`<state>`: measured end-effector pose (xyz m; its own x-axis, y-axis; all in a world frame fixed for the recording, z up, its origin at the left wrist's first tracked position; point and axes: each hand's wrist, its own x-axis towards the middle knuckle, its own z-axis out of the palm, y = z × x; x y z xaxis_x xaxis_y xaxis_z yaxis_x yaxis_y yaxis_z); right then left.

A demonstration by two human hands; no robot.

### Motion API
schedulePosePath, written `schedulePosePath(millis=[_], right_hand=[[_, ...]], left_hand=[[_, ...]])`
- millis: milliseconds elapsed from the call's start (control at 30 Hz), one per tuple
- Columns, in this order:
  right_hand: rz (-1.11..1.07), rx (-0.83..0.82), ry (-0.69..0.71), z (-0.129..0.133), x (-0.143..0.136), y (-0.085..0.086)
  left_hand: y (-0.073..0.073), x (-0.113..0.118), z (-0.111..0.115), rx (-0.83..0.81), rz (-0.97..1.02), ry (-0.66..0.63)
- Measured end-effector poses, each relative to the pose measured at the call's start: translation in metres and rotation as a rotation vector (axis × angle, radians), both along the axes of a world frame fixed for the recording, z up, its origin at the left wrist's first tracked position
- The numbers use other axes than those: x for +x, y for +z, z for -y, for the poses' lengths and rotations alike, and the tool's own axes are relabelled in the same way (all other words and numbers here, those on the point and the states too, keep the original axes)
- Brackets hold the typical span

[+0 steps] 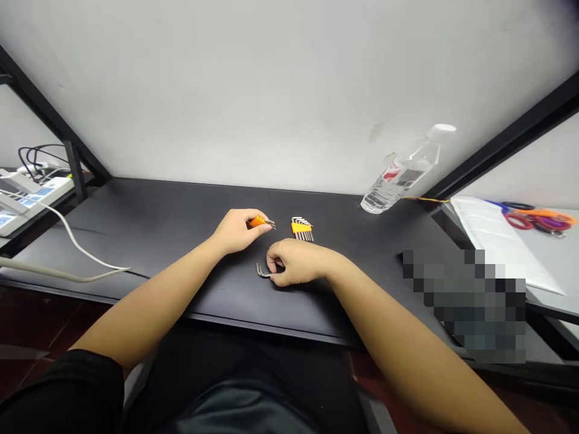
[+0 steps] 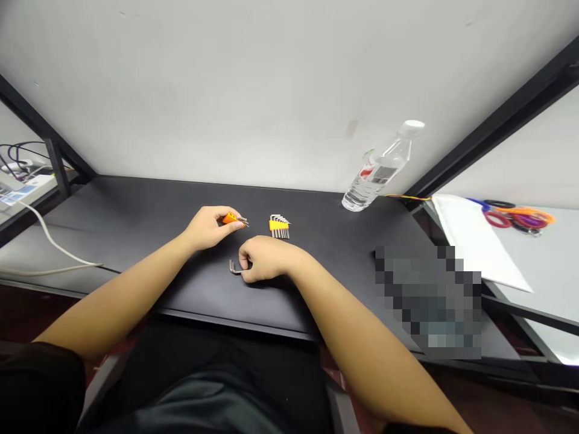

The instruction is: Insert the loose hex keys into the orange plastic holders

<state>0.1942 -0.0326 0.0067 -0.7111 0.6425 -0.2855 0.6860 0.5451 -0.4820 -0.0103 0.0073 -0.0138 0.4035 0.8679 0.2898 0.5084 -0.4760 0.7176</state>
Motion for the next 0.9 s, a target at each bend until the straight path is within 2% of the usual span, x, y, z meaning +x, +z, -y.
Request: schedulePosePath(millis=[167,233,333,433,500,567,733,900], right_hand=[[-0.179,0.090,0.112,-0.001,0.009,0.011],[-0.344,0.152,0.084,-0.002,0.015,0.018],[-0.605,0.297,-0.107,-0.004,0.023,0.023],[-0.740,0.423,-0.324,-0.006,0.024,0.019],[-0.768,0.459,-0.407,-0.006,0.023,0.016],[-0.770,0.474,-0.431,-0.006,0.021,0.014],[-0.737,0.482,-0.390,-0.005,0.018,0.015],[-0.618,0.482,-0.360,-0.010,0.020,0.011]], left_hand=[[-0.001,-0.001,-0.002,0.003,-0.005,-0.011],[-0.002,-0.001,-0.002,0.006,-0.005,-0.015],[-0.001,-0.001,-0.002,0.006,-0.009,-0.035],[-0.001,-0.001,-0.001,0.005,-0.020,-0.053],[0.001,-0.001,-0.001,0.006,-0.027,-0.062],[0.002,-0.001,0.000,0.010,-0.031,-0.080],[0.005,-0.001,0.003,0.037,-0.040,-0.130],[0.002,0.000,0.002,0.019,-0.098,-0.114]])
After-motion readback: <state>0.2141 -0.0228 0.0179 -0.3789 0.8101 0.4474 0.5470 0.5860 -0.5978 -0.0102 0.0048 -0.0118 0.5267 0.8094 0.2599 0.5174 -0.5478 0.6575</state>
